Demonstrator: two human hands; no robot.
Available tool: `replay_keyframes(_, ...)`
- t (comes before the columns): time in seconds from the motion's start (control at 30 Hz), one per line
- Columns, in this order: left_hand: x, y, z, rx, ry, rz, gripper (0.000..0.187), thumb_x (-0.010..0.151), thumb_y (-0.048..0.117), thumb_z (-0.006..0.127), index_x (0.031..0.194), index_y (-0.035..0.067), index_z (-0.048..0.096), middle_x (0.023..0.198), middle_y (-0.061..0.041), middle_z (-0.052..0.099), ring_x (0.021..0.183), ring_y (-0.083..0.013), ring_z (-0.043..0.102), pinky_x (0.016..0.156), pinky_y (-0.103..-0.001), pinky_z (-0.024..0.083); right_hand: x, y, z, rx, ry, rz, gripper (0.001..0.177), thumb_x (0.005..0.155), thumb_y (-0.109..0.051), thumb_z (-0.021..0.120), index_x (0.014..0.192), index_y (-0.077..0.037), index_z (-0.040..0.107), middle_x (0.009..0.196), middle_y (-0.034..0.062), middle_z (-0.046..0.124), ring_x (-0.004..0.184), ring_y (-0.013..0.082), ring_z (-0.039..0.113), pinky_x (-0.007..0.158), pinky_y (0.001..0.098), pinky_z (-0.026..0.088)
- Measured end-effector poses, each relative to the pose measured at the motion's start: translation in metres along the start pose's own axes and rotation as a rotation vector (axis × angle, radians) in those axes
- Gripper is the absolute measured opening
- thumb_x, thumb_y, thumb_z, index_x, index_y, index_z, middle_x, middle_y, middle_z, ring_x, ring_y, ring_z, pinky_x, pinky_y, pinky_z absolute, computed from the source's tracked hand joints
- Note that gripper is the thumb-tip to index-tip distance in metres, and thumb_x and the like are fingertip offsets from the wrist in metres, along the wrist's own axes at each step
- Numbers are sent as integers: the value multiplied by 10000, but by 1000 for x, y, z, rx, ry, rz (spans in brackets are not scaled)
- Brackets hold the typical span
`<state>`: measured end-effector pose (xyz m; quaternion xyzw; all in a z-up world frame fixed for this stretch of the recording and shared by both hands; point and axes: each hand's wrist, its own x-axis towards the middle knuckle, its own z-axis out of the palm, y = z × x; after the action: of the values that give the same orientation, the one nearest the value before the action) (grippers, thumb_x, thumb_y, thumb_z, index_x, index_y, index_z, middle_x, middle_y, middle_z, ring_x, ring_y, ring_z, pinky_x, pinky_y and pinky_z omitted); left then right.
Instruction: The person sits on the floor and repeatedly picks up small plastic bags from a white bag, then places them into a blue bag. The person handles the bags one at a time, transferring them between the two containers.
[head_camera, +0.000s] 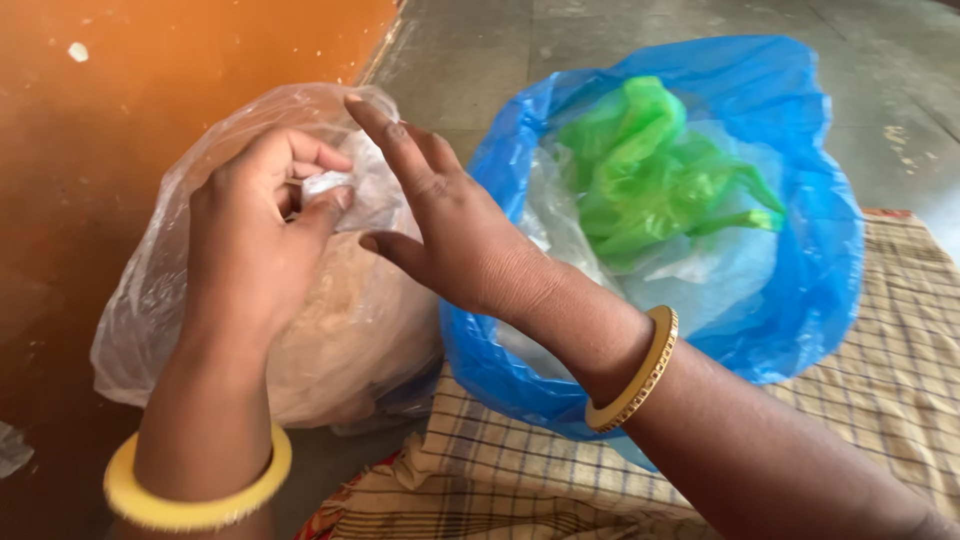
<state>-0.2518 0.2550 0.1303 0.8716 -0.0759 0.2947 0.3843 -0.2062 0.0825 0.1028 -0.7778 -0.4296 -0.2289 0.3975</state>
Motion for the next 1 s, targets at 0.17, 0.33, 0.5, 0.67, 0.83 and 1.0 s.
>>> replay_keyframes(0.17,-10,42,17,-136,39,181,242,938,7,739,1082,20,544,1012,-31,691,918,-89,746,739,-237,575,-11,3,-28,157,143,19,478,854,39,717,1304,-90,615,1165,166,744,1098,306,761,906,353,603)
replay_keyframes(0.33,-11,52,47,-127,68,226,223,998,58,774,1080,39,567,1125,-70,698,938,-154,727,789,-279,599,-26,35,-59,-51,309,53,446,735,93,676,1165,-25,694,1077,169,754,1030,330,754,872,358,600)
replay_keyframes(0.5,-5,47,92,284,-15,319,274,844,126,809,1071,63,669,1136,-222,632,984,-384,675,819,-451,552,-47,78,-75,-226,377,122,339,785,90,657,1090,-34,738,1054,179,743,996,371,728,872,405,587)
replay_keyframes(0.67,-9,26,130,552,-262,157,471,821,7,671,1274,133,696,1292,-225,597,1037,-444,654,911,-502,531,-65,93,-62,-317,111,281,206,940,-161,712,1113,-51,727,1147,223,688,1033,414,683,895,474,547)
replay_keyframes(0.83,2,8,122,471,-105,317,398,846,-87,603,1181,55,766,1122,-234,716,1040,-414,684,942,-479,536,-72,86,-33,-492,-270,403,427,841,-230,674,1254,-126,648,1434,106,537,1299,418,499,1047,639,402)
replay_keyframes(1.0,-1,12,80,508,-78,187,400,858,-95,645,1199,69,775,1105,-252,717,925,-419,689,861,-463,539,-80,90,0,-519,-447,425,411,908,-295,560,1299,-195,635,1582,52,383,1449,496,275,1105,805,159)
